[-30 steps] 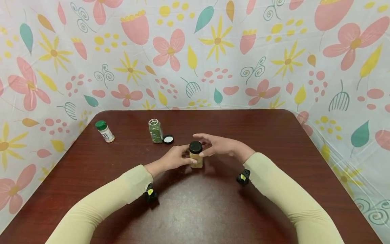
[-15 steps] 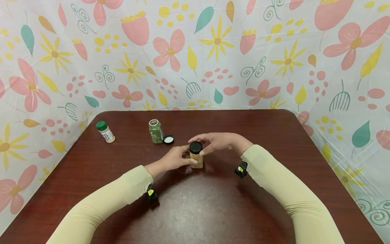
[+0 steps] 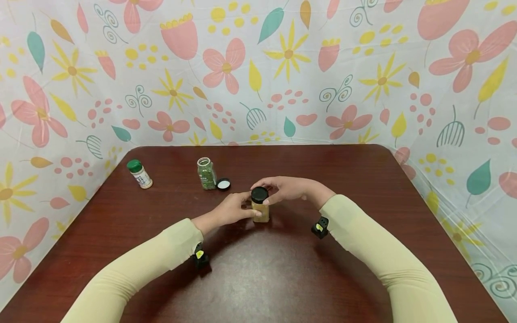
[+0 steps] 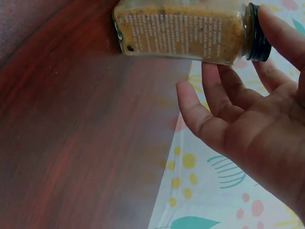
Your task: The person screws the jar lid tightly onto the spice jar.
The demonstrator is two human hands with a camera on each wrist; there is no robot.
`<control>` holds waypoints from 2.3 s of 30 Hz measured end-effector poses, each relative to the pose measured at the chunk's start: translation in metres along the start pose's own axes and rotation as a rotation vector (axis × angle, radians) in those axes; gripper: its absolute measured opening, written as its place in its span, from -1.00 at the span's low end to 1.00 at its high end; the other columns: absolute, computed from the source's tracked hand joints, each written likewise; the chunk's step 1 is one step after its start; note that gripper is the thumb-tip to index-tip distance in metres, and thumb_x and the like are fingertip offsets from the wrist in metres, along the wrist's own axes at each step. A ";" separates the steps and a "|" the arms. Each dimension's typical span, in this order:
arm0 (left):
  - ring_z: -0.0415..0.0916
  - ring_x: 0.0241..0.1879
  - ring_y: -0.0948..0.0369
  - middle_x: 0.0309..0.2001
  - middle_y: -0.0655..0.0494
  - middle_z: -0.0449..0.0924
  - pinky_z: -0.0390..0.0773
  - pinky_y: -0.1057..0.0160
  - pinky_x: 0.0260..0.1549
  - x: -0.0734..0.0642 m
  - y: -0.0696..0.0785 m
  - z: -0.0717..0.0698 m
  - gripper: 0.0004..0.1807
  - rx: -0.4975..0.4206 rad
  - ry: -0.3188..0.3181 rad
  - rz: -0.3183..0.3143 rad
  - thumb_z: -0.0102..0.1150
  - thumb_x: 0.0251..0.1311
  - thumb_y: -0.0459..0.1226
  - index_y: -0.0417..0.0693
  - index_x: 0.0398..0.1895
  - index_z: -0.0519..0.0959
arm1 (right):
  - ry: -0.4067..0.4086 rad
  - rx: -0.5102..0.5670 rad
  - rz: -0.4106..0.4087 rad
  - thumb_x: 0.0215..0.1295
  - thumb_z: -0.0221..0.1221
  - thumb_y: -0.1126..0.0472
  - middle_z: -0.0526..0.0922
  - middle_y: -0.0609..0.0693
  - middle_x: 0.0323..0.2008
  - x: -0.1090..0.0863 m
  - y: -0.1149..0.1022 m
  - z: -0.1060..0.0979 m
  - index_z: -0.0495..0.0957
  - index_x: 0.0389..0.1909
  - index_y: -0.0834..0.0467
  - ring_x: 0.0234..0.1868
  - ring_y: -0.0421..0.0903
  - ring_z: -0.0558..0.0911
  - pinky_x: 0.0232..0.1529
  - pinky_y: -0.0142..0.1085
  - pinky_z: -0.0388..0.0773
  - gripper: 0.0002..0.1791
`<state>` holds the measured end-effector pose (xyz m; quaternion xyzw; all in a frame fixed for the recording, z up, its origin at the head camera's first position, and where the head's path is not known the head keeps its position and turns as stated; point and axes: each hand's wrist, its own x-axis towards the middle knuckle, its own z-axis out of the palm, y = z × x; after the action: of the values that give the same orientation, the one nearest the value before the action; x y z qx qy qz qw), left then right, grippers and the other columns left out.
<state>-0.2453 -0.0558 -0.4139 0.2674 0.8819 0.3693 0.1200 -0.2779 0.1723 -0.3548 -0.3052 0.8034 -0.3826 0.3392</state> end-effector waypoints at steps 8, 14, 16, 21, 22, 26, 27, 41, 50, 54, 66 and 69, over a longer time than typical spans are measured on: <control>0.68 0.16 0.06 0.17 -0.06 0.71 0.66 0.11 0.12 -0.001 0.001 0.000 -0.38 -0.003 -0.002 0.004 0.36 0.32 -0.09 -0.16 0.37 0.49 | 0.074 0.002 -0.037 0.45 0.24 0.18 0.47 0.18 0.37 -0.003 0.003 0.010 0.35 0.45 0.12 0.43 0.22 0.41 0.36 0.12 0.45 -0.40; 0.68 0.17 0.06 0.17 -0.06 0.71 0.66 0.10 0.14 -0.001 0.001 0.001 -0.39 -0.012 -0.003 -0.001 0.36 0.32 -0.10 -0.15 0.36 0.50 | 0.138 -0.034 -0.059 0.47 0.22 0.20 0.50 0.21 0.34 -0.002 0.007 0.017 0.34 0.46 0.15 0.35 0.21 0.48 0.28 0.05 0.52 -0.41; 0.67 0.17 0.06 0.17 -0.05 0.71 0.66 0.10 0.14 -0.001 0.001 0.001 -0.40 -0.014 -0.003 0.001 0.36 0.32 -0.10 -0.15 0.36 0.50 | 0.159 -0.041 -0.056 0.47 0.22 0.21 0.50 0.22 0.34 -0.003 0.008 0.019 0.34 0.46 0.15 0.34 0.21 0.48 0.26 0.04 0.53 -0.41; 0.68 0.16 0.07 0.17 -0.05 0.71 0.66 0.09 0.13 -0.001 0.000 0.002 -0.40 -0.023 0.002 -0.002 0.36 0.32 -0.10 -0.14 0.36 0.50 | 0.188 -0.039 -0.070 0.48 0.20 0.24 0.49 0.26 0.34 -0.004 0.007 0.023 0.33 0.46 0.20 0.33 0.24 0.48 0.23 0.05 0.55 -0.42; 0.68 0.16 0.07 0.17 -0.05 0.71 0.66 0.09 0.12 -0.001 0.000 0.002 -0.40 -0.024 0.003 -0.002 0.36 0.32 -0.10 -0.14 0.36 0.51 | 0.190 -0.037 -0.072 0.48 0.19 0.25 0.48 0.27 0.35 -0.005 0.007 0.024 0.32 0.47 0.21 0.33 0.24 0.48 0.23 0.05 0.56 -0.41; 0.69 0.15 0.08 0.16 -0.05 0.71 0.67 0.11 0.11 -0.001 -0.001 0.003 -0.40 -0.029 0.007 -0.001 0.36 0.32 -0.10 -0.14 0.36 0.51 | 0.203 -0.051 -0.087 0.49 0.18 0.27 0.48 0.30 0.35 -0.006 0.006 0.026 0.31 0.47 0.25 0.32 0.28 0.48 0.22 0.05 0.57 -0.42; 0.69 0.14 0.07 0.16 -0.05 0.71 0.67 0.11 0.10 -0.001 -0.001 0.003 -0.40 -0.030 0.007 -0.002 0.36 0.32 -0.10 -0.14 0.36 0.51 | 0.211 -0.059 -0.090 0.48 0.18 0.28 0.48 0.31 0.35 -0.006 0.007 0.027 0.31 0.46 0.25 0.32 0.28 0.49 0.22 0.04 0.57 -0.42; 0.64 0.23 0.04 0.24 -0.08 0.66 0.63 0.04 0.19 -0.003 0.003 0.002 -0.34 -0.015 -0.006 -0.018 0.32 0.35 -0.09 -0.15 0.44 0.43 | 0.406 -0.141 -0.071 0.41 0.29 0.22 0.59 0.28 0.21 -0.011 0.008 0.038 0.40 0.37 0.28 0.27 0.27 0.56 0.25 0.13 0.56 -0.43; 0.62 0.25 0.00 0.26 -0.13 0.64 0.63 0.04 0.20 -0.003 0.004 0.002 -0.31 0.004 -0.007 -0.014 0.31 0.37 -0.09 -0.21 0.46 0.39 | 0.459 -0.125 0.000 0.42 0.29 0.17 0.63 0.29 0.10 -0.025 0.013 0.041 0.44 0.26 0.32 0.11 0.16 0.65 0.18 0.04 0.63 -0.49; 0.62 0.26 0.00 0.26 -0.14 0.64 0.62 0.03 0.21 -0.003 0.006 0.001 -0.30 0.007 -0.006 -0.024 0.31 0.37 -0.11 -0.24 0.47 0.37 | 0.446 -0.112 0.020 0.42 0.28 0.18 0.68 0.22 -0.01 -0.032 0.018 0.041 0.53 0.14 0.30 -0.01 0.03 0.66 0.01 -0.18 0.65 -0.62; 0.63 0.23 0.01 0.21 -0.12 0.68 0.61 0.01 0.20 -0.004 0.006 0.001 -0.34 0.029 -0.004 -0.021 0.32 0.36 -0.10 -0.22 0.42 0.42 | 0.417 -0.102 0.061 0.43 0.27 0.17 0.68 0.15 -0.08 -0.042 0.028 0.043 0.57 0.08 0.34 -0.14 -0.10 0.58 -0.12 -0.33 0.58 -0.65; 0.64 0.22 0.01 0.19 -0.11 0.69 0.62 0.01 0.19 -0.004 0.005 0.001 -0.36 0.036 -0.004 -0.014 0.32 0.36 -0.10 -0.21 0.41 0.44 | 0.414 -0.108 0.064 0.43 0.27 0.17 0.68 0.14 -0.10 -0.043 0.029 0.044 0.58 0.07 0.34 -0.15 -0.11 0.57 -0.13 -0.34 0.56 -0.65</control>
<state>-0.2396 -0.0545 -0.4109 0.2641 0.8900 0.3520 0.1196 -0.2250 0.2019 -0.3859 -0.2122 0.8845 -0.3826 0.1621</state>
